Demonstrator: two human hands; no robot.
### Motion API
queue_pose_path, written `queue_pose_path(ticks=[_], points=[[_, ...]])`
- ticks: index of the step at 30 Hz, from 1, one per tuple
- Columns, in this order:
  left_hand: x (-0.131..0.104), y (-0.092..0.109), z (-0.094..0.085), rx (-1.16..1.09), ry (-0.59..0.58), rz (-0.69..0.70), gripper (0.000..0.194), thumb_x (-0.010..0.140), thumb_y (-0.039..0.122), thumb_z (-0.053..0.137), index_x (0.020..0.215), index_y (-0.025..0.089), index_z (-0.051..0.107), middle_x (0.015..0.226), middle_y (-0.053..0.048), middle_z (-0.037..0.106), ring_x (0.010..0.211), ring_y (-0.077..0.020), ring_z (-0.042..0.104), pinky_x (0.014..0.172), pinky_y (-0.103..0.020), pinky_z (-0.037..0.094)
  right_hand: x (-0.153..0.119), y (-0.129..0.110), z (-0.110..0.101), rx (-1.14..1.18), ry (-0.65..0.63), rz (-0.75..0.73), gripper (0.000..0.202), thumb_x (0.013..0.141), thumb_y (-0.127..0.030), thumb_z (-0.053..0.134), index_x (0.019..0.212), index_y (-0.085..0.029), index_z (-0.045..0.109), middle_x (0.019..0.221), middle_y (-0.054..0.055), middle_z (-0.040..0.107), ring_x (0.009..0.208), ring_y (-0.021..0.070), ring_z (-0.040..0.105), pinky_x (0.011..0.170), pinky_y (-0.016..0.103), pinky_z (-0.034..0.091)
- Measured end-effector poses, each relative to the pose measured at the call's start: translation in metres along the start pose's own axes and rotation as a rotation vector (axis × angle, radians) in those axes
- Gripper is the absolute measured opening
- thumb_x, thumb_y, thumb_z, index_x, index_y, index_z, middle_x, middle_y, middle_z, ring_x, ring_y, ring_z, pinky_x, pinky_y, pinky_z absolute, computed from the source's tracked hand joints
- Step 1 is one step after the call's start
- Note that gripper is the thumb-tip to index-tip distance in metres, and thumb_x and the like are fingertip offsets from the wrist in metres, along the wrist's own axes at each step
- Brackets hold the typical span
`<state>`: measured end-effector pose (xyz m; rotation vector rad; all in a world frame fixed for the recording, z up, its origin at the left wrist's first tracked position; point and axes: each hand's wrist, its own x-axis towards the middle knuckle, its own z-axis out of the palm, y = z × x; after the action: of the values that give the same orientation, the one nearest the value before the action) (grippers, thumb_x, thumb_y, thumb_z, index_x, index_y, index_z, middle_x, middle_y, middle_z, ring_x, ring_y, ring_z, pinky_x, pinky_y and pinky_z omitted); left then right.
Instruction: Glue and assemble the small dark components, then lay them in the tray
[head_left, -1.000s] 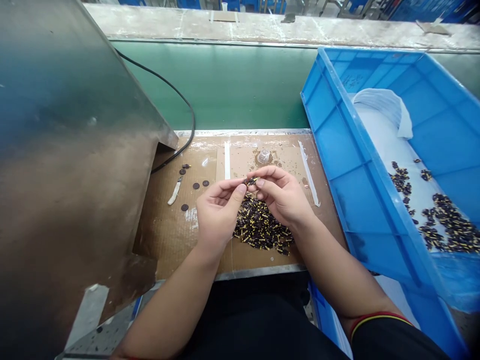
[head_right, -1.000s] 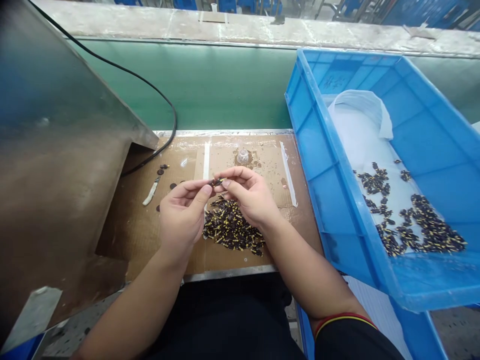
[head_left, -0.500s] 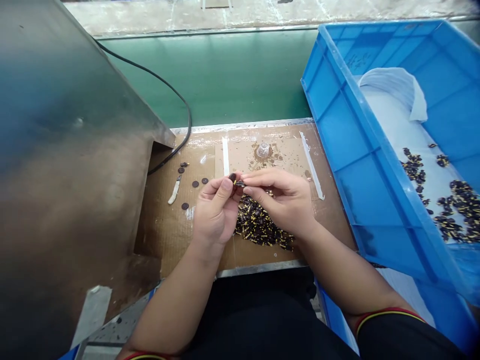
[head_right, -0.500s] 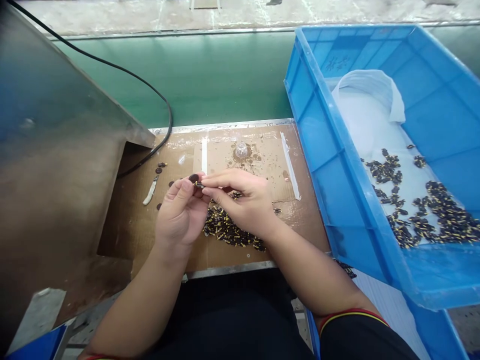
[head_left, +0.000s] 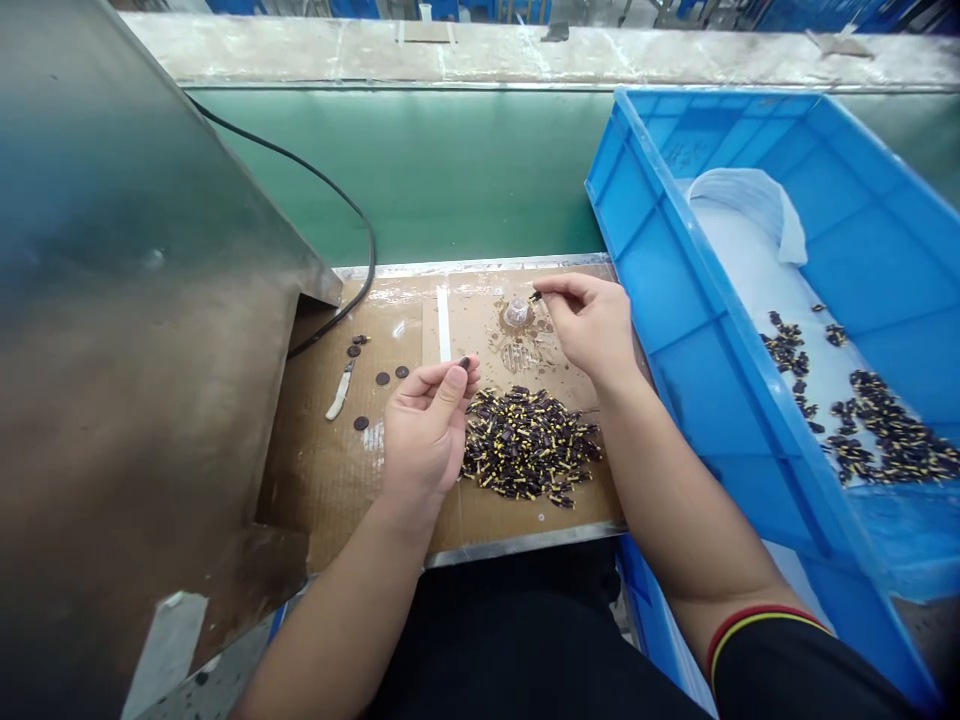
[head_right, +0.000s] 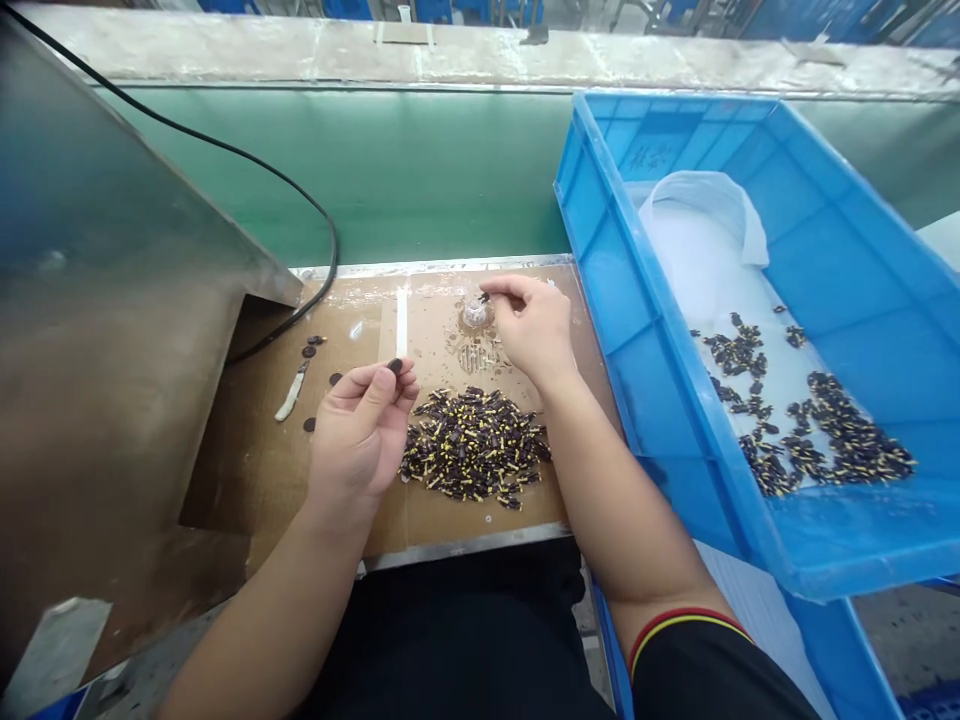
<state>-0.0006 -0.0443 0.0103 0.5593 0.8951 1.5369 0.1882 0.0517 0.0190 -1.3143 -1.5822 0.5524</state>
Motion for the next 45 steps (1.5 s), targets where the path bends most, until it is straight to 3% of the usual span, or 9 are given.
queue_pose_path(ticks=[4,9,16,23,30,39,45], points=[[-0.003,0.003,0.0,0.017,0.009,0.016,0.023,0.072,0.031,0.09,0.084,0.019,0.075,0.091,-0.004,0.076,0.086,-0.0113,0.071,0.086,-0.023,0.057,0.016,0.012,0.003,-0.343,-0.064,-0.199,0.029,0.088,-0.009,0.052,0.099,-0.019,0.077,0.102,0.006,0.078,0.096,0.0223,0.07,0.091,0.041,0.054],[-0.007,0.007,0.003,0.02,0.003,0.016,0.02,0.074,0.028,0.089,0.085,0.018,0.076,0.091,-0.005,0.076,0.088,-0.0116,0.072,0.088,-0.022,0.057,0.016,0.032,-0.005,-0.609,-0.224,-0.206,0.03,0.085,-0.01,0.055,0.102,-0.021,0.078,0.098,0.007,0.078,0.092,0.0265,0.069,0.088,0.046,0.052],[-0.011,0.005,0.002,0.052,-0.006,0.015,0.019,0.076,0.028,0.087,0.088,0.018,0.076,0.094,-0.007,0.076,0.089,-0.0133,0.072,0.091,-0.026,0.058,0.006,0.043,-0.005,-0.424,-0.182,-0.088,0.026,0.085,-0.016,0.063,0.104,-0.024,0.079,0.101,0.004,0.08,0.085,0.0211,0.073,0.086,0.043,0.057],[-0.013,0.007,0.005,0.042,-0.02,0.003,0.017,0.076,0.026,0.087,0.087,0.018,0.077,0.092,-0.006,0.076,0.089,-0.0122,0.073,0.09,-0.023,0.058,0.002,0.052,-0.005,-0.376,-0.138,-0.092,0.016,0.088,-0.023,0.067,0.098,-0.024,0.08,0.102,0.005,0.08,0.097,0.024,0.074,0.092,0.045,0.056],[-0.013,0.006,0.004,0.043,0.002,-0.021,0.019,0.073,0.025,0.089,0.085,0.018,0.076,0.093,-0.006,0.077,0.092,-0.0134,0.073,0.092,-0.024,0.058,0.001,0.032,0.005,-0.361,0.078,-0.169,0.025,0.098,-0.031,0.057,0.112,-0.024,0.076,0.107,0.007,0.078,0.093,0.023,0.069,0.086,0.042,0.055],[-0.014,0.005,0.004,0.049,-0.02,-0.015,0.016,0.076,0.025,0.087,0.087,0.019,0.077,0.095,-0.006,0.077,0.092,-0.012,0.073,0.091,-0.021,0.057,0.007,0.027,0.018,-0.355,-0.035,-0.295,0.024,0.101,-0.029,0.053,0.109,-0.029,0.076,0.108,0.002,0.078,0.101,0.0231,0.067,0.095,0.044,0.051],[-0.013,0.005,0.004,0.059,-0.023,-0.007,0.015,0.077,0.024,0.086,0.087,0.019,0.077,0.095,-0.006,0.077,0.091,-0.0121,0.073,0.089,-0.02,0.057,0.008,0.031,0.022,-0.367,-0.05,-0.281,0.027,0.102,-0.03,0.05,0.112,-0.028,0.076,0.108,0.004,0.077,0.101,0.0239,0.065,0.098,0.044,0.047]])
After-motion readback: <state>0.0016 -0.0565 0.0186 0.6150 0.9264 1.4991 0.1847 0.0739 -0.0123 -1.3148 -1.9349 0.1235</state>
